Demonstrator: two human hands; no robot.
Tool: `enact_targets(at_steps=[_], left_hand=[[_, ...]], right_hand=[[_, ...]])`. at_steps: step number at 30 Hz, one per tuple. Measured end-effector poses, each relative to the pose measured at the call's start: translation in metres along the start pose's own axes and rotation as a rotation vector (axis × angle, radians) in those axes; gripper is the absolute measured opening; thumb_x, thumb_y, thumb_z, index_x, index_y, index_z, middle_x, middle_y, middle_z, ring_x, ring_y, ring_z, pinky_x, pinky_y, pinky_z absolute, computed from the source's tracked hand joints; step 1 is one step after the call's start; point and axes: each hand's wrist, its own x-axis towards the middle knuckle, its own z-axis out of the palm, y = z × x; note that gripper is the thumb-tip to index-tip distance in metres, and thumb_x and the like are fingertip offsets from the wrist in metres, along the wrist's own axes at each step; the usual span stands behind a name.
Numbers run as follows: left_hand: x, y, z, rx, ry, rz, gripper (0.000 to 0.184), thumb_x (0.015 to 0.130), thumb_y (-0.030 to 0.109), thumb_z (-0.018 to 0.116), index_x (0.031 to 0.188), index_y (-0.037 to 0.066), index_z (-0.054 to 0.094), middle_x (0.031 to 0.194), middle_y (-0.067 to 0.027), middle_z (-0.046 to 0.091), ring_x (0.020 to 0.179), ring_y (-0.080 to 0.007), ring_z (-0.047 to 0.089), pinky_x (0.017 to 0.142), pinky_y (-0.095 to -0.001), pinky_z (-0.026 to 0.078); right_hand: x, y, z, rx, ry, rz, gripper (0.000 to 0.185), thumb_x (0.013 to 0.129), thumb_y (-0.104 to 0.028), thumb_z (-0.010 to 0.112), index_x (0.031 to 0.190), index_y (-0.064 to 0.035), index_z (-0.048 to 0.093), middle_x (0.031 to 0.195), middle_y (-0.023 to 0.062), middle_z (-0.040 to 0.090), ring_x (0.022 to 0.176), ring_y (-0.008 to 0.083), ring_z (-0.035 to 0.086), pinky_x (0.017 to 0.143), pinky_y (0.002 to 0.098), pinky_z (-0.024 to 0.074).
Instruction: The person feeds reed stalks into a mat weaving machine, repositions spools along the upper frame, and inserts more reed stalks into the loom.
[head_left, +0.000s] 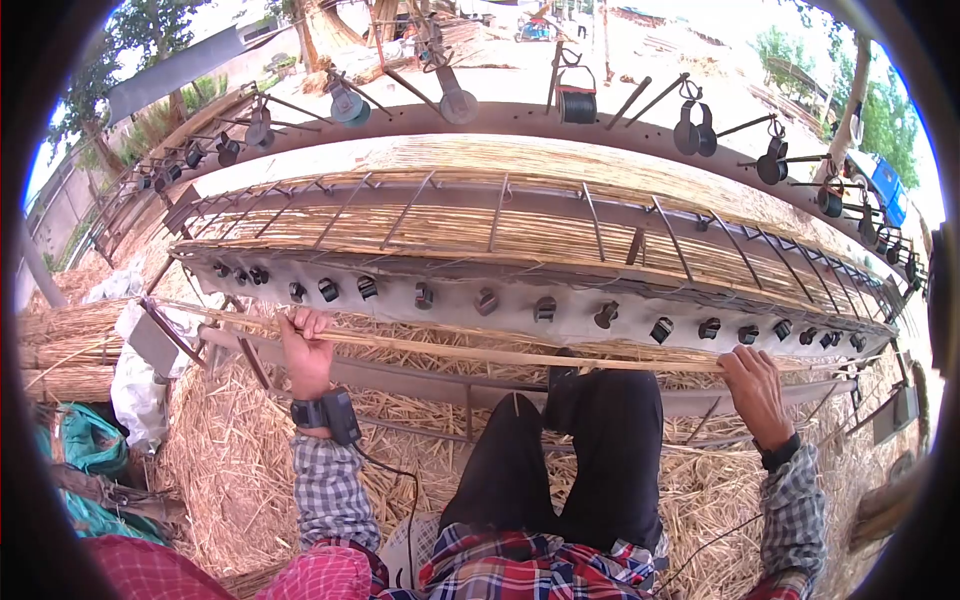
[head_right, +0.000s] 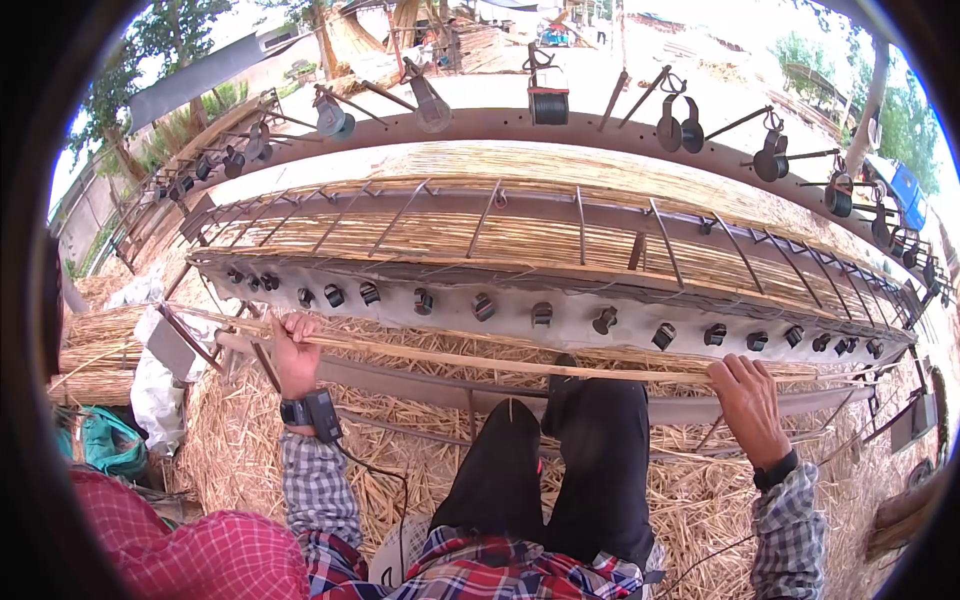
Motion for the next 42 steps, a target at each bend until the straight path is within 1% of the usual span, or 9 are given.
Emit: enact_targets(at_steps=[7,13,15,18,21,23,27,37,42], left_hand=[[0.057,0.063,-0.045,0.011,0.079,0.01,0.048,0.101,0.046,0.034,0.07,0.009,0.039,0.058,0.0011,0.031,0.051,-0.0109,0.031,0.053,-0.0263,0.03],[0.087,0.093,-0.054,0.222,0.207,0.197,0.038,0.098,0.034,0.042,0.07,0.009,0.039,0.058,0.001,0.032,0.05,-0.0117,0.031,0.049,-0.0256,0.029],[0.12,0.122,-0.091,0.222,0.189,0.256,0.033,0.096,0.031,0.045,0.073,0.009,0.041,0.059,0.0005,0.035,0.052,-0.013,0.033,0.05,-0.026,0.03],[0.131,0.134,-0.085,0.312,0.203,0.185,0.025,0.094,0.022,0.047,0.074,0.008,0.043,0.059,-0.0002,0.036,0.051,-0.0135,0.033,0.049,-0.0273,0.03],[0.144,0.137,-0.072,0.472,0.244,0.297,0.02,0.094,0.012,0.043,0.076,0.005,0.046,0.06,-0.0023,0.039,0.052,-0.014,0.035,0.048,-0.0268,0.03],[0.168,0.144,-0.072,0.359,0.286,0.243,0.023,0.097,0.014,0.039,0.091,-0.004,0.051,0.075,-0.0097,0.05,0.061,-0.0173,0.045,0.054,-0.0274,0.041],[0.173,0.115,-0.041,0.339,0.243,0.227,0.04,0.102,0.025,0.032,0.107,-0.011,0.048,0.097,-0.0198,0.058,0.082,-0.0263,0.059,0.072,-0.0335,0.056],[0.15,0.031,0.021,0.574,0.143,0.194,0.028,0.1,0.015,0.032,0.107,-0.007,0.047,0.106,-0.0224,0.059,0.098,-0.0337,0.061,0.091,-0.0448,0.052],[0.139,0.013,0.028,0.62,0.113,0.148,0.027,0.099,0.015,0.032,0.106,-0.005,0.049,0.106,-0.021,0.061,0.097,-0.0324,0.063,0.088,-0.0429,0.052]], right_hand=[[-0.042,0.052,0.022,-0.065,0.047,0.087,0.016,0.074,-0.002,0.059,0.089,-0.004,0.053,0.084,0.0121,0.052,0.084,0.0312,0.053,0.073,0.0416,0.0409],[-0.079,0.09,0.039,-0.095,0.036,0.22,0.02,0.073,-0.002,0.059,0.092,-0.0031,0.051,0.087,0.0147,0.051,0.085,0.035,0.05,0.075,0.0438,0.0405],[-0.085,0.093,0.039,-0.098,0.047,0.219,0.022,0.072,-0.001,0.059,0.093,-0.0029,0.052,0.087,0.015,0.051,0.085,0.0352,0.05,0.076,0.0439,0.0405],[-0.094,0.101,0.042,-0.118,0.057,0.217,0.023,0.071,0.0,0.059,0.093,-0.0024,0.052,0.088,0.0158,0.051,0.086,0.0357,0.051,0.077,0.0444,0.0409],[-0.103,0.108,0.053,-0.108,0.032,0.226,0.02,0.074,-0.004,0.058,0.093,-0.0027,0.052,0.087,0.0162,0.051,0.085,0.036,0.051,0.076,0.0452,0.0404],[-0.095,0.099,0.051,-0.082,-0.002,0.229,0.016,0.077,-0.009,0.057,0.092,-0.0034,0.052,0.086,0.0162,0.05,0.082,0.036,0.05,0.071,0.0458,0.0403],[-0.071,0.078,0.057,-0.056,-0.007,0.114,0.018,0.077,-0.008,0.058,0.093,-0.0034,0.052,0.083,0.0146,0.05,0.077,0.0346,0.052,0.066,0.0439,0.0413],[0.022,-0.021,0.038,-0.013,0.121,-0.069,0.019,0.079,-0.004,0.06,0.097,-0.0023,0.053,0.081,0.0115,0.053,0.074,0.0302,0.055,0.064,0.0408,0.0422],[0.055,-0.056,0.035,-0.02,0.191,-0.144,0.02,0.075,-0.004,0.061,0.094,-0.0033,0.054,0.076,0.0088,0.05,0.071,0.0264,0.056,0.061,0.0369,0.0434]])
